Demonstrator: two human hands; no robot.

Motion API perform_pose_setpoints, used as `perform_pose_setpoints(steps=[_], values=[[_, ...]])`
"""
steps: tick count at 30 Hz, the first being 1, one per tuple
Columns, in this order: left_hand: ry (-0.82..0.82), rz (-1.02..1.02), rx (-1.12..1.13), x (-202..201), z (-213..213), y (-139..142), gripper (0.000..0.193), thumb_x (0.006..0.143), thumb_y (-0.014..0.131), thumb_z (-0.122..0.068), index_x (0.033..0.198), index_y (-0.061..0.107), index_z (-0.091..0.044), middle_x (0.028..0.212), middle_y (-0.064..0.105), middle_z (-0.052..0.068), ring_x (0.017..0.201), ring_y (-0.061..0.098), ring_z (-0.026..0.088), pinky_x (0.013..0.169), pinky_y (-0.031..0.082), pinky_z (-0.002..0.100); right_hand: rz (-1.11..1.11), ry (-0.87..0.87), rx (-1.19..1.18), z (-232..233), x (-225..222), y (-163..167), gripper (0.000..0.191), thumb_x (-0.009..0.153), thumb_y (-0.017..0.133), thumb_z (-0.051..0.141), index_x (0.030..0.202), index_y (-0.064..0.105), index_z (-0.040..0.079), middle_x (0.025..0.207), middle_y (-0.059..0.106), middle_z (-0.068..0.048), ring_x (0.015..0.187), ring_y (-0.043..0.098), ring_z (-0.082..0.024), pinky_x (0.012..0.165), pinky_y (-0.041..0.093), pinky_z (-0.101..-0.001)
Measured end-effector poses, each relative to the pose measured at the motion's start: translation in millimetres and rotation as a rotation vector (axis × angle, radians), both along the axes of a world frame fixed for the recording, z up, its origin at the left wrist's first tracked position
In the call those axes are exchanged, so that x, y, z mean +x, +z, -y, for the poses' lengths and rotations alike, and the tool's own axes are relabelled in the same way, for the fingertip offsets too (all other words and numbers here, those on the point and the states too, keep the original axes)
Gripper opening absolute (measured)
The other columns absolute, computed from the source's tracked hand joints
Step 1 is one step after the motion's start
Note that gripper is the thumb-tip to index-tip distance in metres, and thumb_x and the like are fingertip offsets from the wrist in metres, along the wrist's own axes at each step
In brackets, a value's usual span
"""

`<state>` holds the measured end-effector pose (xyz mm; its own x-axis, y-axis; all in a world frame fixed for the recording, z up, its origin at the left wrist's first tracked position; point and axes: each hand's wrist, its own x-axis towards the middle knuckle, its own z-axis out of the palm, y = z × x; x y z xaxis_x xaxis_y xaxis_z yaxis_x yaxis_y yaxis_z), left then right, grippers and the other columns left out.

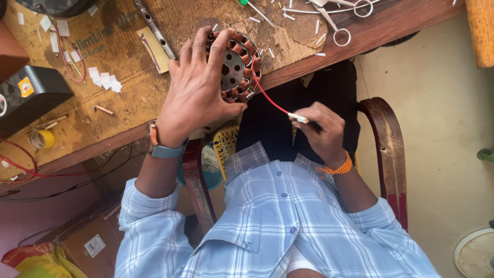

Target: The person connects colored wires to a motor stator by hand, stripping insulation and twisting wire ends into the stator slots. The person handles red, yellow, and blue wires and uses a small tool to assist with insertion.

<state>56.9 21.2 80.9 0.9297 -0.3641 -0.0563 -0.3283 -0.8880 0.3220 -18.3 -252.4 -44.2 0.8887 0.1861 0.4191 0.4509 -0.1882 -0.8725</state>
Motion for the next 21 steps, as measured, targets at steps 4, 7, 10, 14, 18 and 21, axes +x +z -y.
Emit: perform_pose_setpoints(steps=[4, 7, 10, 14, 18, 21], values=[[0.103, 0.018, -0.025, -4, 4, -4, 0.132, 0.054, 0.102, -0.046, 0.158, 0.025, -0.016, 0.157, 0.031, 0.024, 0.141, 0.037, 0.048, 0.103, 0.036, 0.065, -0.042, -0.015, 0.068, 2, -9, 15, 0.012, 0.096, 0.075, 0.001, 0.105, 0.067, 0.002, 0.092, 0.074, -0.011, 0.081, 0.074, -0.017, 0.068, 0.06, -0.0258], [0.168, 0.044, -0.051, -5, 6, -12, 0.134, 0.057, 0.103, -0.046, 0.16, 0.023, -0.016, 0.159, 0.028, 0.024, 0.142, 0.036, 0.047, 0.106, 0.035, 0.066, -0.079, 0.005, 0.125, 2, -14, 19, 0.014, 0.096, 0.074, 0.002, 0.107, 0.065, 0.001, 0.093, 0.074, -0.012, 0.084, 0.076, -0.019, 0.071, 0.062, -0.0266], [0.216, 0.025, -0.028, -4, 12, -19, 0.133, 0.058, 0.102, -0.047, 0.16, 0.022, -0.017, 0.16, 0.025, 0.025, 0.141, 0.035, 0.048, 0.102, 0.036, 0.066, -0.152, 0.001, 0.213, -2, -17, 20, 0.018, 0.096, 0.074, 0.002, 0.109, 0.061, 0.0, 0.095, 0.073, -0.013, 0.088, 0.077, -0.02, 0.077, 0.066, -0.0282], [0.207, 0.187, -0.047, -17, 21, -11, 0.112, 0.078, 0.097, -0.051, 0.161, 0.03, -0.016, 0.163, 0.027, 0.028, 0.147, 0.031, 0.047, 0.111, 0.035, 0.062, -0.211, -0.084, 0.264, -11, -20, 25, 0.023, 0.093, 0.079, 0.001, 0.106, 0.059, 0.001, 0.091, 0.073, -0.01, 0.087, 0.077, -0.019, 0.078, 0.065, -0.0289], [0.326, 0.303, -0.351, -60, 32, 9, 0.069, 0.089, 0.091, -0.038, 0.143, 0.056, -0.014, 0.141, 0.06, 0.009, 0.133, 0.053, 0.027, 0.11, 0.047, 0.045, -0.084, -0.087, 0.109, -15, -15, 40, 0.026, 0.089, 0.084, -0.001, 0.1, 0.061, 0.004, 0.092, 0.073, -0.01, 0.085, 0.075, -0.019, 0.071, 0.059, -0.0261], [0.352, -0.208, -0.951, -90, 36, 9, 0.05, 0.089, 0.086, -0.025, 0.128, 0.063, -0.004, 0.117, 0.067, 0.007, 0.106, 0.073, 0.017, 0.092, 0.061, 0.029, 0.119, -0.099, -0.126, -19, -9, 52, 0.028, 0.084, 0.088, 0.003, 0.098, 0.064, 0.006, 0.095, 0.075, -0.008, 0.082, 0.066, -0.021, 0.071, 0.053, -0.0289]])
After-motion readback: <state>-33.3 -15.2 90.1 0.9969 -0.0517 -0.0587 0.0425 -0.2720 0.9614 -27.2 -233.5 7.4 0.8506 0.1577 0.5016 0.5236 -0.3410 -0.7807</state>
